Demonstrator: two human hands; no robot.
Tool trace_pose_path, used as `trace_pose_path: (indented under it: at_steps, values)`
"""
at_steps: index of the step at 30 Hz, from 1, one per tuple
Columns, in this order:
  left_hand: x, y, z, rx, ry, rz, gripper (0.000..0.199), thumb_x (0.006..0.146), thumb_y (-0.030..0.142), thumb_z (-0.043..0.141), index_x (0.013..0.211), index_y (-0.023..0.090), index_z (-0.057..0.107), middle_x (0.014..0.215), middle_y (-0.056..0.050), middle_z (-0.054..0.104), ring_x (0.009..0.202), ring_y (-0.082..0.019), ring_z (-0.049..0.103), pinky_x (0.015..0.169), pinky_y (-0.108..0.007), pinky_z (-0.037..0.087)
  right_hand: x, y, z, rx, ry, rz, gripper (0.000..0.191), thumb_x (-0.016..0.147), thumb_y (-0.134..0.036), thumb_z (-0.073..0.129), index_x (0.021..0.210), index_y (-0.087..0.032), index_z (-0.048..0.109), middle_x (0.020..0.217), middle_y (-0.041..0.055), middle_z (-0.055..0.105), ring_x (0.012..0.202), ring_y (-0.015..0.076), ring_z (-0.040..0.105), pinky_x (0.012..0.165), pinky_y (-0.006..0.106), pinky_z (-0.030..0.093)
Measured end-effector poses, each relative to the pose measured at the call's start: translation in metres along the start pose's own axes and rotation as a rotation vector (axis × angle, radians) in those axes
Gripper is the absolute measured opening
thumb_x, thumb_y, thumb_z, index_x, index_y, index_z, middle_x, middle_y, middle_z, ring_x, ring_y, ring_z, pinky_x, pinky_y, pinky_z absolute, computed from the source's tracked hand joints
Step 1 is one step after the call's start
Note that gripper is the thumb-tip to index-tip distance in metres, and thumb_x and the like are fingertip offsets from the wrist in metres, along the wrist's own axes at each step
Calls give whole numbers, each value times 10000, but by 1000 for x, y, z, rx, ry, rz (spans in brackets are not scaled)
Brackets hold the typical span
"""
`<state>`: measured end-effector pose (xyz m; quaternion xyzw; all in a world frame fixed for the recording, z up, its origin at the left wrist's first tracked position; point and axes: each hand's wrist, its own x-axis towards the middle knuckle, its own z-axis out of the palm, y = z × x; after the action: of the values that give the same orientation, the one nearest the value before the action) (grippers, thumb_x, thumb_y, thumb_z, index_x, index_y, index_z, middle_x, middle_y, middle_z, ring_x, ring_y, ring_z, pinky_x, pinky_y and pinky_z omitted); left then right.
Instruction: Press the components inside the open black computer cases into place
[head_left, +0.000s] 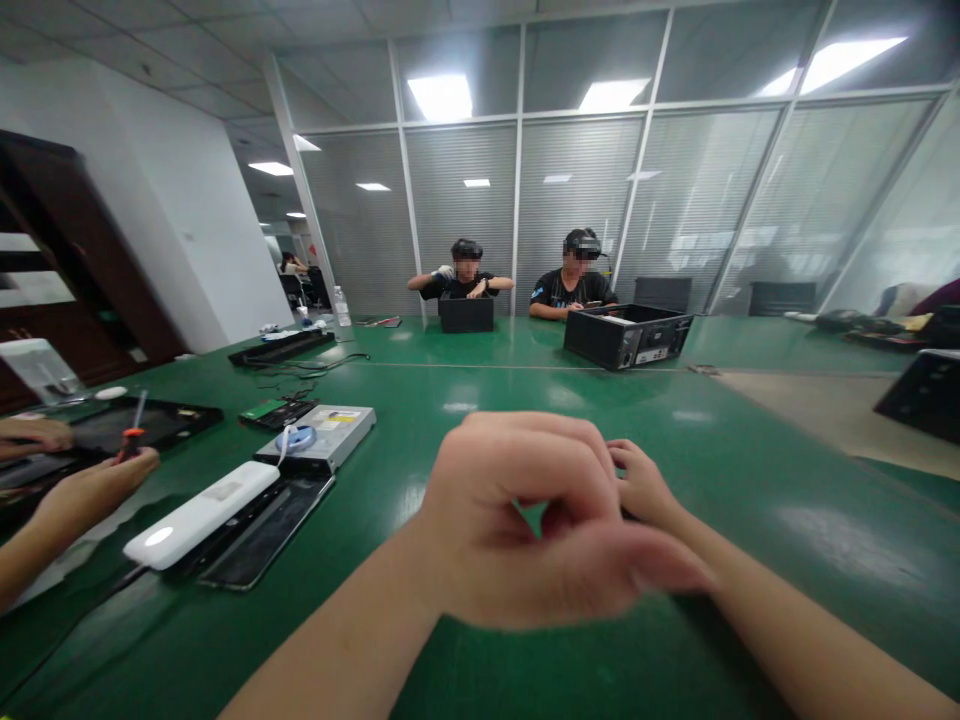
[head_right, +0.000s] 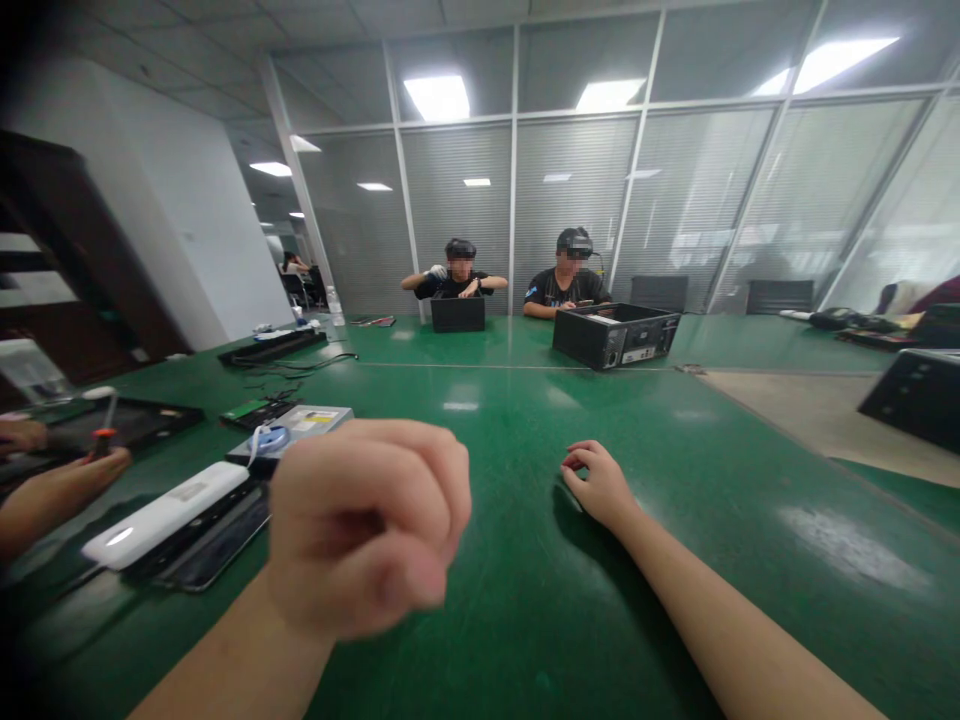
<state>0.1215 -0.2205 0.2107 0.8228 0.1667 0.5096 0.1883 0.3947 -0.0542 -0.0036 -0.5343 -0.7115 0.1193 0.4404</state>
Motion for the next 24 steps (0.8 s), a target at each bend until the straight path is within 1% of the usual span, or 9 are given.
trace_pose_path:
  at_steps: [3,6,8,10,13,15,17,21,24]
  values:
    - [21,-37,0,21,10,-154,365,887,498,582,702,183,592,646,-8,558,600,-109,516,535,-241,416,0,0,0,9,-55,-65,136,764,-291,607,785,-183,686,1034,96,615,817,199,634,838,365,521]
    - [15,-91,-8,68,36,-373,219,886,412,581,886,195,612,710,12,575,587,-101,522,536,-226,425,0,2,1,20,-55,-90,142,785,-290,592,838,-184,671,1060,94,595,799,188,630,826,386,536]
    - [-4,-127,-16,156,10,-460,183,846,359,608,943,203,618,792,-6,616,642,-121,553,584,-248,453,1,4,1,13,-60,-112,144,790,-270,589,877,-183,664,1084,97,585,826,190,634,837,390,538]
    - [-32,-158,-28,285,-2,-533,205,792,323,634,961,205,628,895,-31,648,723,-151,581,655,-283,475,2,4,1,-9,-50,-137,161,787,-251,592,919,-188,659,1096,97,582,878,202,635,864,399,533]
    - [-79,-194,-47,375,117,-665,229,759,313,610,955,195,622,910,-38,655,722,-168,597,697,-313,478,2,2,1,-58,-26,-181,221,781,-235,597,993,-202,647,1110,92,582,972,223,623,909,411,513]
    - [-105,-210,-60,462,234,-743,188,754,318,575,887,193,618,832,-26,647,669,-169,584,688,-320,472,1,-1,1,-99,-15,-211,255,783,-234,595,1033,-211,638,1127,91,581,1027,233,609,936,418,495]
    - [-122,-222,-69,490,270,-799,181,748,338,559,847,198,618,789,-17,644,629,-169,580,656,-314,465,-1,-5,1,-146,-7,-228,286,784,-237,593,1067,-216,629,1147,95,583,1068,245,596,950,431,481]
    - [-131,-237,-78,518,342,-806,192,749,353,536,843,206,614,783,-9,653,600,-165,591,615,-293,454,-4,-19,-4,-249,6,-258,375,792,-250,589,1164,-203,596,1214,126,577,1153,280,556,961,469,455]
    - [-133,-243,-82,595,353,-789,169,751,325,516,826,212,616,784,-13,659,609,-169,596,632,-295,457,-6,-35,-11,-350,9,-352,440,815,-249,575,1250,-184,561,1306,164,545,1232,311,502,993,500,412]
